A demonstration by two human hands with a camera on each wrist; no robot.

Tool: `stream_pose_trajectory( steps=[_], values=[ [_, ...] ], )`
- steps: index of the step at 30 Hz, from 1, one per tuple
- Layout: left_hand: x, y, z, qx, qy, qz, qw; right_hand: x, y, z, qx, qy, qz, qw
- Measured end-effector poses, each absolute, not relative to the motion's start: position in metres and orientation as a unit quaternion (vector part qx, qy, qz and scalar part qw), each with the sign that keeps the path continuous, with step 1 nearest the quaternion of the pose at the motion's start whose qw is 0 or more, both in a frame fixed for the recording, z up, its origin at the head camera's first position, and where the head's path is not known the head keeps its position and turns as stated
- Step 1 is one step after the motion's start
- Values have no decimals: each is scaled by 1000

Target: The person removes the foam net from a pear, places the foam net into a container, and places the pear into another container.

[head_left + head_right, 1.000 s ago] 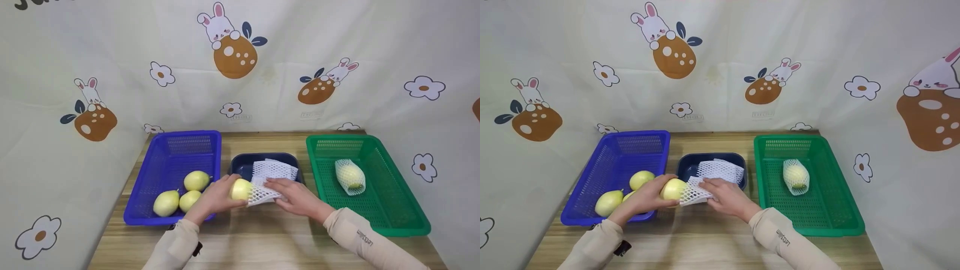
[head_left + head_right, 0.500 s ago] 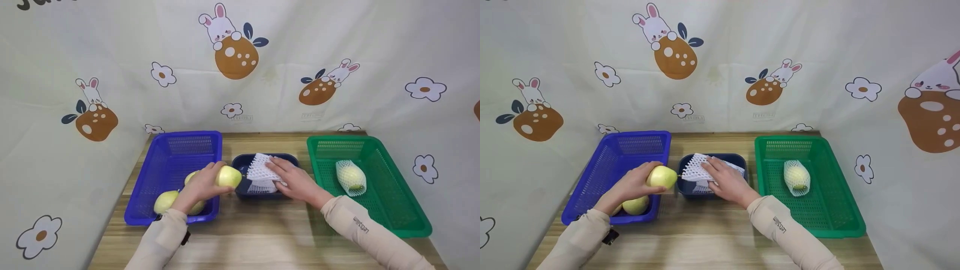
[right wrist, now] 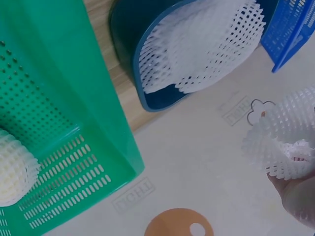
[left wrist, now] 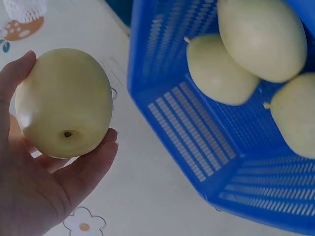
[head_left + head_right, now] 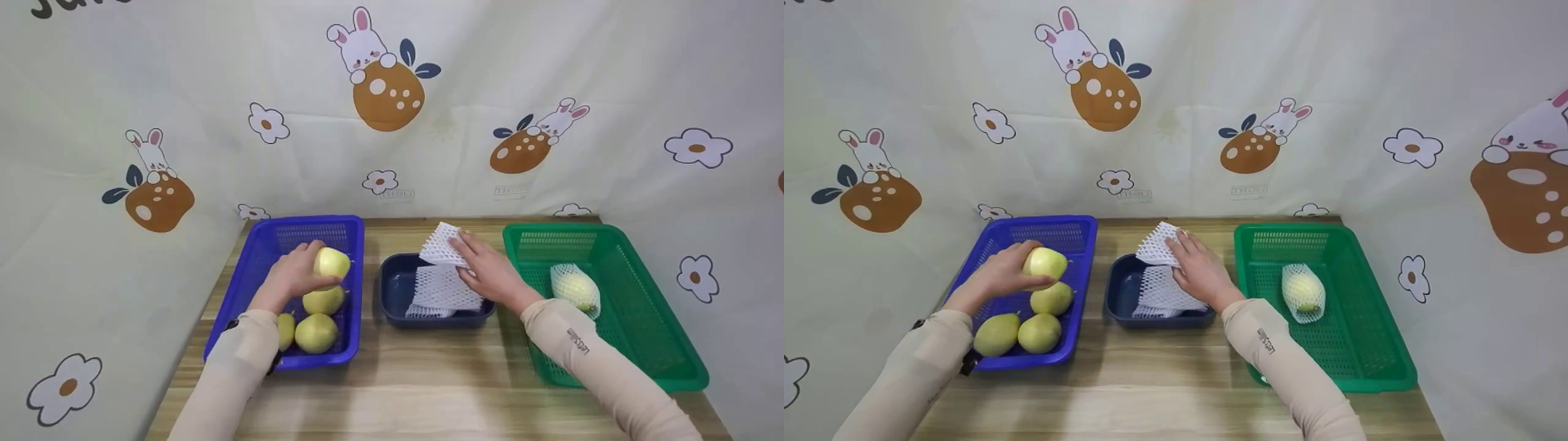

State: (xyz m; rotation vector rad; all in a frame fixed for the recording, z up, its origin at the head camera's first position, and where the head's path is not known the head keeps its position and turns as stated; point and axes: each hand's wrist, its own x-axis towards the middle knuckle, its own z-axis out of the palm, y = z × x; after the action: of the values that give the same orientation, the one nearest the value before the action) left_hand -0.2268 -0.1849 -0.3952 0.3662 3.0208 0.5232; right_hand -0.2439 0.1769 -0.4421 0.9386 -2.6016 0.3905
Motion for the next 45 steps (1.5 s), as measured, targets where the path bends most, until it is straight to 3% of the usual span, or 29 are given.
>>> stream_pose_trajectory(
  steps=[9, 29, 35, 45],
  values=[
    [-241, -212, -400, 91, 984, 149, 42, -261, 175, -445, 300, -931, 131, 163],
    [-256, -235, -428, 30, 976, 137, 166, -269, 158, -471, 315, -940, 91, 98],
    [-254, -235, -440, 37, 979, 94, 175, -267, 152, -478, 317, -941, 93, 68],
    [-260, -232, -449, 41, 989, 38, 139, -264, 154, -484, 324, -941, 86, 47]
  ],
)
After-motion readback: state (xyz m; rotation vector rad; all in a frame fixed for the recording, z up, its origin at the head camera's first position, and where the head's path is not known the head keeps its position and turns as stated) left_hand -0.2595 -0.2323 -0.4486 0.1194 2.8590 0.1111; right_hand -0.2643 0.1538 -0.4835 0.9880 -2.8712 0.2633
